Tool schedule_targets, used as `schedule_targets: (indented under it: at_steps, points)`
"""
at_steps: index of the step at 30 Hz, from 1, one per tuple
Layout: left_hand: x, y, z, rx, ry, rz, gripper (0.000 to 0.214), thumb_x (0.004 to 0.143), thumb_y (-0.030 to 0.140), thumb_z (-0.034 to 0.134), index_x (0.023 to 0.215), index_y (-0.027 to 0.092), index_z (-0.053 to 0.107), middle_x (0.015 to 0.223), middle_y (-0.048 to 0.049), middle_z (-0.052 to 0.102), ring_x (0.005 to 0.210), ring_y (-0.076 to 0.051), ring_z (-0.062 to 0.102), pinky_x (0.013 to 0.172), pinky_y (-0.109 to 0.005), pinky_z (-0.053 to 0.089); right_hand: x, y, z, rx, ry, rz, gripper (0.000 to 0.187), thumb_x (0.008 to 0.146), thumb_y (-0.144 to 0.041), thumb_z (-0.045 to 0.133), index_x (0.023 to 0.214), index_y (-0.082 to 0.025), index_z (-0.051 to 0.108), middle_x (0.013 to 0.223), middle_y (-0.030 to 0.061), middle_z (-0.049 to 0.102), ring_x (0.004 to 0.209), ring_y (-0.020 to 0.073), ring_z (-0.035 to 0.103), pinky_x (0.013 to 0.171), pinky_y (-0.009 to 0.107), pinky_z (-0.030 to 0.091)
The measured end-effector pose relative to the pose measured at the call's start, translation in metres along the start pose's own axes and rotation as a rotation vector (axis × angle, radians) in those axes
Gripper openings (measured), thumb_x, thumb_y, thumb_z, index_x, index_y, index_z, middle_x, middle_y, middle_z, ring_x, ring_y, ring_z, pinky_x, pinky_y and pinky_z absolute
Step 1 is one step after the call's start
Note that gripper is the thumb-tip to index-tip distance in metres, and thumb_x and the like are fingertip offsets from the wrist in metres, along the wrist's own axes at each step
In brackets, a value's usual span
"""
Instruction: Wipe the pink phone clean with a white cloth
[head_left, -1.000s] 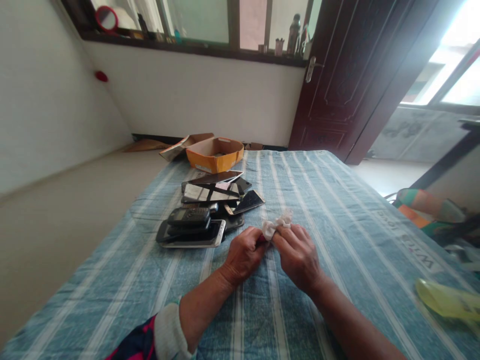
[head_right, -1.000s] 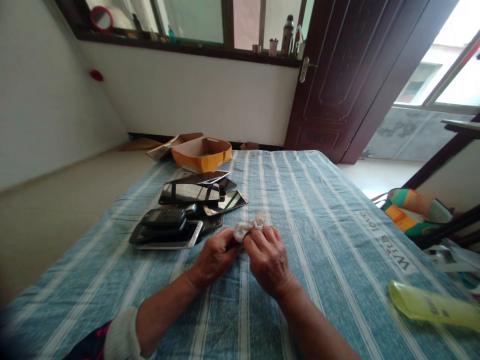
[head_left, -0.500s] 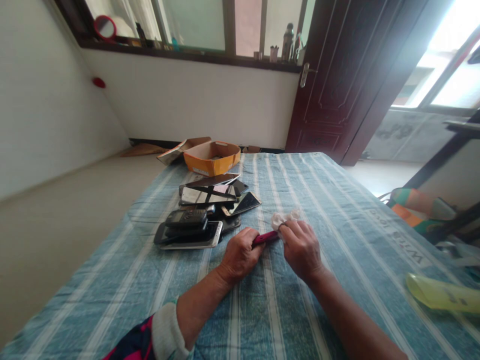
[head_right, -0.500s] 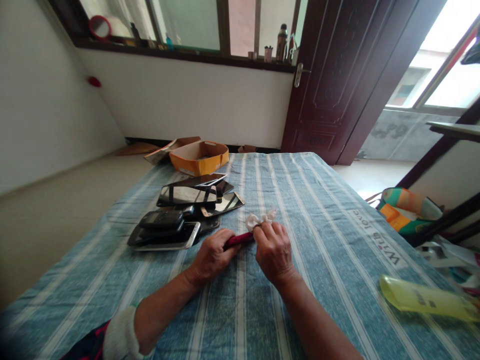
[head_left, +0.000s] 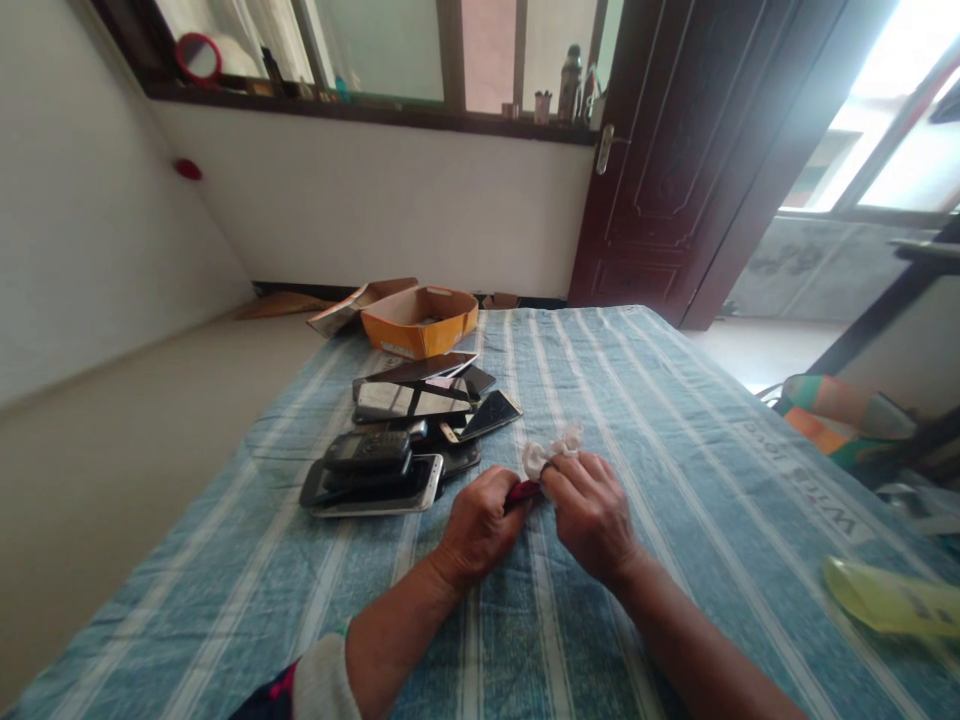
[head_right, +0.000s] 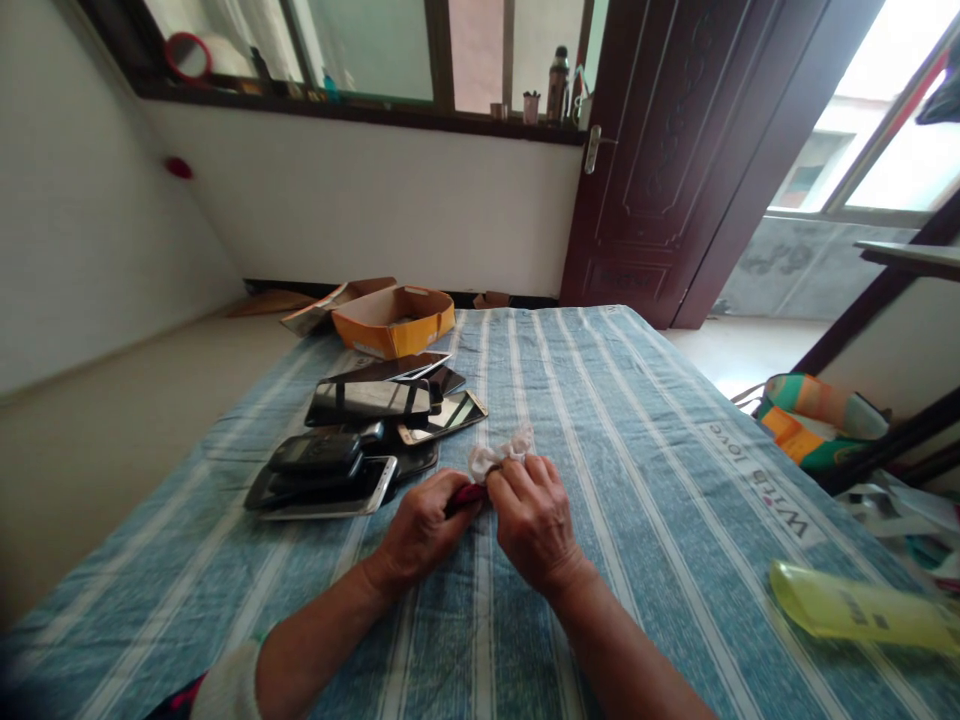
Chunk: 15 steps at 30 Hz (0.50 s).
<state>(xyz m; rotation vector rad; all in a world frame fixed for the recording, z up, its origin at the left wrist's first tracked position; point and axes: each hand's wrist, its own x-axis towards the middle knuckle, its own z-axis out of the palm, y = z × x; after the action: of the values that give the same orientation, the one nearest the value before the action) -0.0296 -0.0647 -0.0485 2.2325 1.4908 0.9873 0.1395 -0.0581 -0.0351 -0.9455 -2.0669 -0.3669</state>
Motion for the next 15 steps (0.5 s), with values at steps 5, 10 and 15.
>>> schedule_targets:
  at_steps: [5, 10, 15]
  points:
    - [0.001, 0.004, -0.001, 0.066, -0.01, -0.014, 0.009, 0.08, 0.016, 0.058, 0.072, 0.019, 0.054, 0.072, -0.0009, 0.055, 0.068, -0.016, 0.055, 0.063, -0.026, 0.043, -0.005, 0.02, 0.002, -0.002, 0.0, 0.078, 0.027, 0.091, -0.009, 0.041, 0.084, -0.02, 0.064, 0.081, 0.006, 0.063, 0.083, 0.0202, 0.052, 0.078, 0.032, 0.04]
    - [0.002, 0.007, -0.002, 0.064, -0.031, -0.004, 0.014, 0.084, 0.029, 0.06, 0.075, 0.018, 0.058, 0.075, -0.0031, 0.057, 0.071, -0.018, 0.055, 0.065, -0.028, 0.044, -0.014, 0.032, 0.005, 0.025, 0.008, 0.151, 0.022, 0.087, -0.008, 0.044, 0.086, -0.018, 0.063, 0.081, 0.0063, 0.064, 0.081, 0.0205, 0.054, 0.074, 0.031, 0.042]
    - [0.004, 0.008, -0.006, 0.027, -0.061, 0.028, 0.035, 0.094, 0.043, 0.044, 0.079, 0.017, 0.063, 0.075, -0.005, 0.058, 0.073, -0.018, 0.055, 0.068, -0.03, 0.047, -0.019, 0.032, 0.01, 0.068, 0.014, 0.224, 0.02, 0.087, -0.01, 0.045, 0.086, -0.019, 0.063, 0.085, 0.0066, 0.065, 0.083, 0.0204, 0.058, 0.076, 0.031, 0.043]
